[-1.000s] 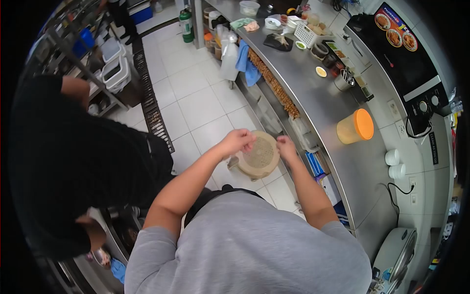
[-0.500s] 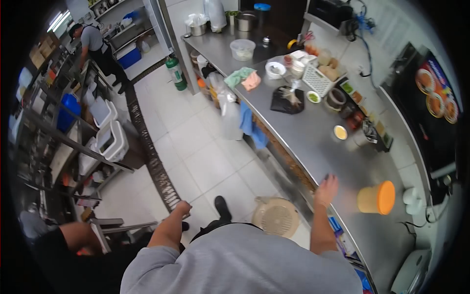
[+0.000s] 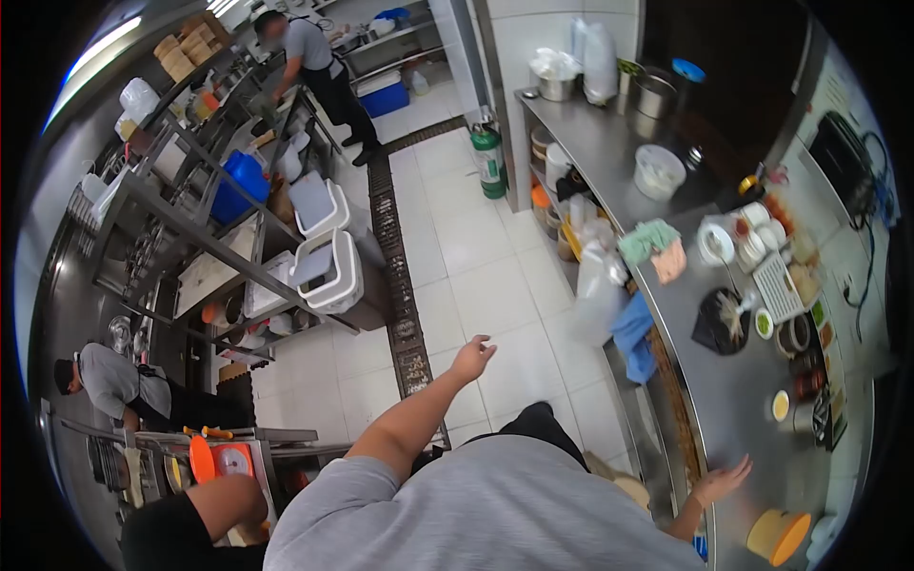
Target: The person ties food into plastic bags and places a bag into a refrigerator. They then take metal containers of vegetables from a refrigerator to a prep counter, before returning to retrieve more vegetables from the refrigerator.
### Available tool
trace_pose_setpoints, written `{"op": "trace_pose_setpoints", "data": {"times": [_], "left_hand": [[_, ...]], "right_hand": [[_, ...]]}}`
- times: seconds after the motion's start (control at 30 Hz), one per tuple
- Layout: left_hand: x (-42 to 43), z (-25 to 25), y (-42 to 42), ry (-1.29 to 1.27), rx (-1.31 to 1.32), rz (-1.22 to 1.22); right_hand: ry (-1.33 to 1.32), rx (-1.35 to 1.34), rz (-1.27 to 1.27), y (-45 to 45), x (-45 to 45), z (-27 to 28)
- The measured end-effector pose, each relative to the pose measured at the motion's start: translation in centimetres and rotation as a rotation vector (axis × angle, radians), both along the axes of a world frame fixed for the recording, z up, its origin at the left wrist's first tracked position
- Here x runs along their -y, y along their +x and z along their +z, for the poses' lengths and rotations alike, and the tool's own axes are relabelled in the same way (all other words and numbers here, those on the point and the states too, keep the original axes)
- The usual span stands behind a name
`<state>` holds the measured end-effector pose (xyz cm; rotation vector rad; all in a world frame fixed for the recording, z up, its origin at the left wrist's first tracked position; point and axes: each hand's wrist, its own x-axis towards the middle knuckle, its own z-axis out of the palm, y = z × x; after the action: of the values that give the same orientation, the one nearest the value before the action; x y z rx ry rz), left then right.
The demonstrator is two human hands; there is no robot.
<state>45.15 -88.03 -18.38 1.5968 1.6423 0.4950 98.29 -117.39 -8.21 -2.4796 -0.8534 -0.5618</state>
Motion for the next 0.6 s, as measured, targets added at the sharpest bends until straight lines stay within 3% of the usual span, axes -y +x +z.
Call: {"op": "trace_pose_setpoints", "data": {"times": [0.1,0.23,0.3,0.33,0.4,0.43,0.5,0.6], "left_hand": [[-6.7,0.5,-1.9,0.069,0.055,0.035],[-16.1,-1.5,-9.7,-0.033,-0.078,0.196],[-18.0,-4.0,-15.4,-0.026,-0.175,0.265],[-18.5,-8.0,-19.2,-0.095,-0.169,0.346],[-18.0,-6.1,-22.8,-0.418,-0.432,0.272],[-17.2,-3.5,-23.0,-0.459,-0.377,0.306],[-15.3,-4.7,-25.4,-0.484,-0.254,0.464],[-9.3,-8.0,-26.5,-0.585,-0.127,0.766]], "right_hand": [[0.176,0.033,0.31,-4.8,-12.4,0.4],[0.341,-0.1,0.667,-10.0,-30.8,0.4],[0.159,-0.295,0.794,-12.2,-39.3,-1.3],[0.076,-0.427,0.874,-14.1,-43.3,-2.4],[-0.176,-0.639,1.026,-18.2,-50.3,-3.6],[-0.336,-0.718,1.092,-20.7,-53.9,-3.6],[-0.417,-0.722,1.368,-25.7,-61.2,-6.2],[-0.606,-0.77,1.6,-35.8,-70.3,-0.4]]}}
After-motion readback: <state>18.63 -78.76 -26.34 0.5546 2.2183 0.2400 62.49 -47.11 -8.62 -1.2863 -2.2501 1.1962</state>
